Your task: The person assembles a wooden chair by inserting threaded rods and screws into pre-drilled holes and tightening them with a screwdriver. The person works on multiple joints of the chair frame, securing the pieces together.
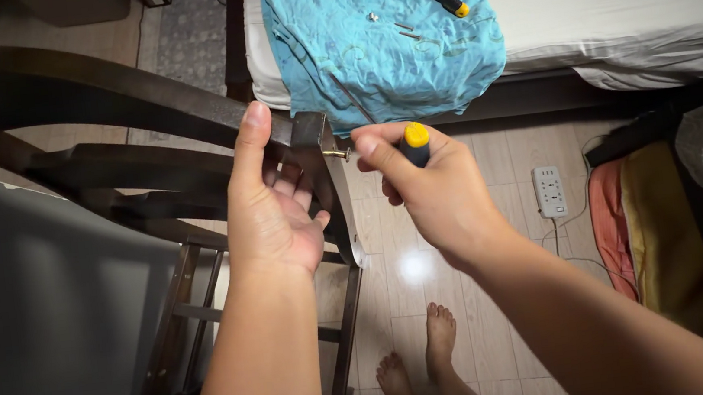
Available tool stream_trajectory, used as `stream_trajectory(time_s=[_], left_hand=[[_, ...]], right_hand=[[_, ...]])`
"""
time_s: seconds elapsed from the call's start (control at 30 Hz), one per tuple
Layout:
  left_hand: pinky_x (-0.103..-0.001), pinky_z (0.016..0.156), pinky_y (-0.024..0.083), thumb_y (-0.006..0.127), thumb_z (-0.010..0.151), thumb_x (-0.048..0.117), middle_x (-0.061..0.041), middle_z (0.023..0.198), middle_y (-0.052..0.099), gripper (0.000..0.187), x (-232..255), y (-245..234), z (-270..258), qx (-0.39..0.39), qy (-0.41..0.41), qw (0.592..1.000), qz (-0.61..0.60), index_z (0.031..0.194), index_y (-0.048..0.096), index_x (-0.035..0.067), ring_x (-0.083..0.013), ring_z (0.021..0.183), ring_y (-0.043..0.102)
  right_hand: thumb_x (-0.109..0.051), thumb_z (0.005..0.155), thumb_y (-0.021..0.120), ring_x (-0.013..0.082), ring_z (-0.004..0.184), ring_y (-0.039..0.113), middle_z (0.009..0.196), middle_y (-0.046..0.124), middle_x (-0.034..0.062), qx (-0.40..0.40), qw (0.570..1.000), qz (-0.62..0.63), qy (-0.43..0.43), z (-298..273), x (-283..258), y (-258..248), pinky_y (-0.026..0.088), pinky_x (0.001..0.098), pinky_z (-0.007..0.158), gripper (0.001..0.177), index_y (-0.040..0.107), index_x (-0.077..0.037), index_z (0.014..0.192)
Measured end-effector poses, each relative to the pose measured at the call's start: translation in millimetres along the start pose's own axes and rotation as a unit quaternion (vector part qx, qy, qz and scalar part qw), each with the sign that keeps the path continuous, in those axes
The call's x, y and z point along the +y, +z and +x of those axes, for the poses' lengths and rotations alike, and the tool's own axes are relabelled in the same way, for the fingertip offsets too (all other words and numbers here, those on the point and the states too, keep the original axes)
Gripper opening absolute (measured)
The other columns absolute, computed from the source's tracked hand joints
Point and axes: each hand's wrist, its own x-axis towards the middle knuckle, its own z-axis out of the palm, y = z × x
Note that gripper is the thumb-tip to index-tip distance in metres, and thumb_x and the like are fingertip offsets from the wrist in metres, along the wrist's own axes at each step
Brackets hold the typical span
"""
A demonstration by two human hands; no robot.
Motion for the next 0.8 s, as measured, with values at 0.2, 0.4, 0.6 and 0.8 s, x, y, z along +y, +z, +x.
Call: stream_trajectory(time_s=[0.2, 0.4, 0.6, 0.8], left_hand=[[-0.075, 0.106, -0.005, 0.080, 0.059, 0.074, -0.009, 0.153, 0.046, 0.111, -3.1, 2.9, 2.6, -0.012, -0.002, 1.000, 0.013, 0.153, 0.051, 0.023, -0.0352, 0.145, 0.029], [-0.075, 0.104, -0.006, 0.080, 0.058, 0.077, -0.015, 0.152, 0.048, 0.115, -3.3, -2.9, 1.7, -0.033, 0.005, 0.999, 0.020, 0.151, 0.053, 0.016, -0.0370, 0.144, 0.032], [-0.076, 0.106, -0.004, 0.082, 0.058, 0.075, -0.011, 0.157, 0.039, 0.120, 2.0, 2.7, -2.5, -0.018, -0.002, 1.000, 0.008, 0.156, 0.044, 0.018, -0.0360, 0.148, 0.029], [-0.072, 0.109, -0.003, 0.083, 0.053, 0.073, -0.011, 0.156, 0.041, 0.123, 4.1, 7.8, -8.5, 0.007, -0.012, 1.000, 0.010, 0.155, 0.039, 0.020, -0.0360, 0.147, 0.029]], right_hand=[[-0.031, 0.090, 0.073, 0.0070, 0.060, 0.050, 0.076, 0.065, 0.0003, -0.005, 1.000, -0.007, 0.005, 1.8, 6.9, 8.9, 0.043, 0.0250, 0.053, 0.027, 0.074, -0.005, 0.097], [-0.046, 0.093, 0.065, 0.0117, 0.055, 0.050, 0.070, 0.060, 0.0009, 0.001, 0.982, 0.050, 0.185, 13.5, 0.1, 21.6, 0.044, 0.0303, 0.048, 0.040, 0.063, -0.006, 0.084], [-0.052, 0.090, 0.063, 0.0101, 0.057, 0.050, 0.072, 0.062, -0.0006, -0.015, 0.978, 0.023, 0.208, 8.6, -10.1, 0.8, 0.042, 0.0281, 0.052, 0.044, 0.069, -0.009, 0.088], [-0.044, 0.088, 0.071, 0.0082, 0.059, 0.049, 0.075, 0.065, -0.0013, -0.041, 0.987, -0.026, 0.152, 10.9, -10.4, -5.6, 0.042, 0.0257, 0.053, 0.036, 0.070, -0.008, 0.091]])
